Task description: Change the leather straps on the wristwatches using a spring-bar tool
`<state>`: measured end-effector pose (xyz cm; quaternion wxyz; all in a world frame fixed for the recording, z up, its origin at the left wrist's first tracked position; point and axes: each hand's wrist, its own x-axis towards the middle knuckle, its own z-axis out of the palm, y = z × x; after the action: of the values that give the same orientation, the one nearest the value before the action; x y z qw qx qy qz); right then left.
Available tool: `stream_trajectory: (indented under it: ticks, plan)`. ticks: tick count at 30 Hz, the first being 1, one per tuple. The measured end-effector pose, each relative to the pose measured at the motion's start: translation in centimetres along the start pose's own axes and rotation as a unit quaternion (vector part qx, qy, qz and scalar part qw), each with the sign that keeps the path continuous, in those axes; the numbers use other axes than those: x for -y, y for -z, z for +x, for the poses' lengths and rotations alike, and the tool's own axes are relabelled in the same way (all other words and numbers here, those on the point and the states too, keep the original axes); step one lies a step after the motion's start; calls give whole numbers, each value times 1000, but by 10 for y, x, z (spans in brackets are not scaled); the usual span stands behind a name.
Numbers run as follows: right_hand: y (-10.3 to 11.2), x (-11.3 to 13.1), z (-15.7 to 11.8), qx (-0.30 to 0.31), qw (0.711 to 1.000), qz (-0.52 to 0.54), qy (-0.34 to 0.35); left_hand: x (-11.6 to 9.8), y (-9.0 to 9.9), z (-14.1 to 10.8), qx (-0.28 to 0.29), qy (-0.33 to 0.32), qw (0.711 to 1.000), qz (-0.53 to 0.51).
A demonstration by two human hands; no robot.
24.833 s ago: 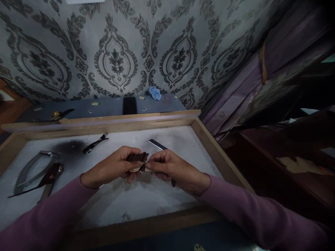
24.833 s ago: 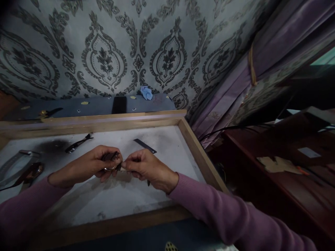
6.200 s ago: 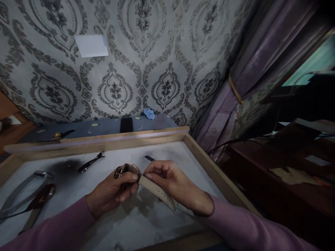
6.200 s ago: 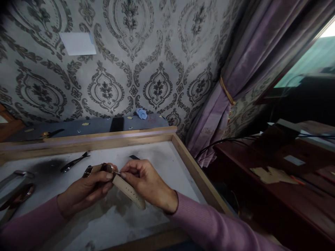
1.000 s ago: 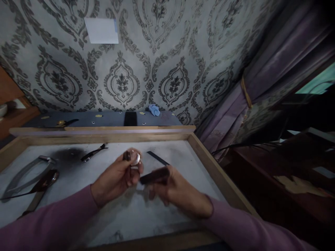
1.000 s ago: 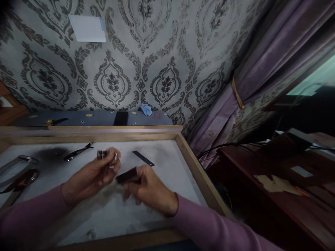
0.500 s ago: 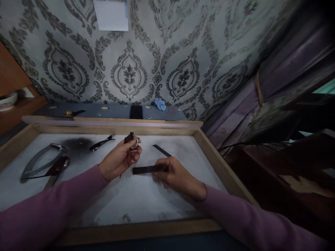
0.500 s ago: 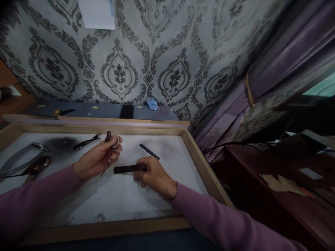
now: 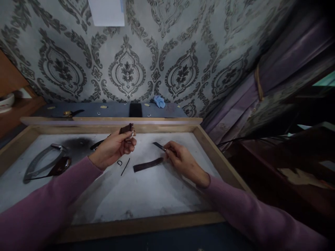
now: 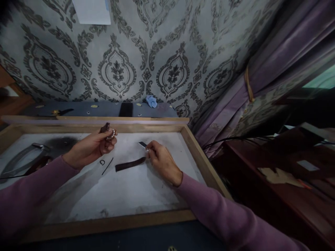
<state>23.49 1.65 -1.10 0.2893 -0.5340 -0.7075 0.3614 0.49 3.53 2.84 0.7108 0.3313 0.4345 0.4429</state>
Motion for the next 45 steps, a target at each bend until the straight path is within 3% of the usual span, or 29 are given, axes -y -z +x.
stream_trajectory:
  ticks: [2, 7, 12, 18, 25, 37, 45]
  plan:
    - [-2, 5, -2, 1, 996, -72, 60, 1, -1, -1, 6, 15, 1000, 22]
    - [-23, 23, -4, 125, 969, -186, 108, 3, 2, 1, 26, 23, 998, 45]
    - [-41, 31, 2, 137, 935, -288, 155, 4, 4, 3, 31, 31, 998, 40]
    - [-44, 44, -1, 150, 903, -353, 192, 2, 3, 1, 38, 40, 998, 35]
    - [-54, 52, 5, 203, 897, -324, 220, 2, 4, 1, 45, 30, 998, 17]
    - [-49, 45, 10, 215, 949, -192, 128, 1, 8, 4, 78, 42, 996, -29]
    - [-49, 37, 10, 231, 962, -93, 111, 0, 23, -15, -31, 55, 998, -10]
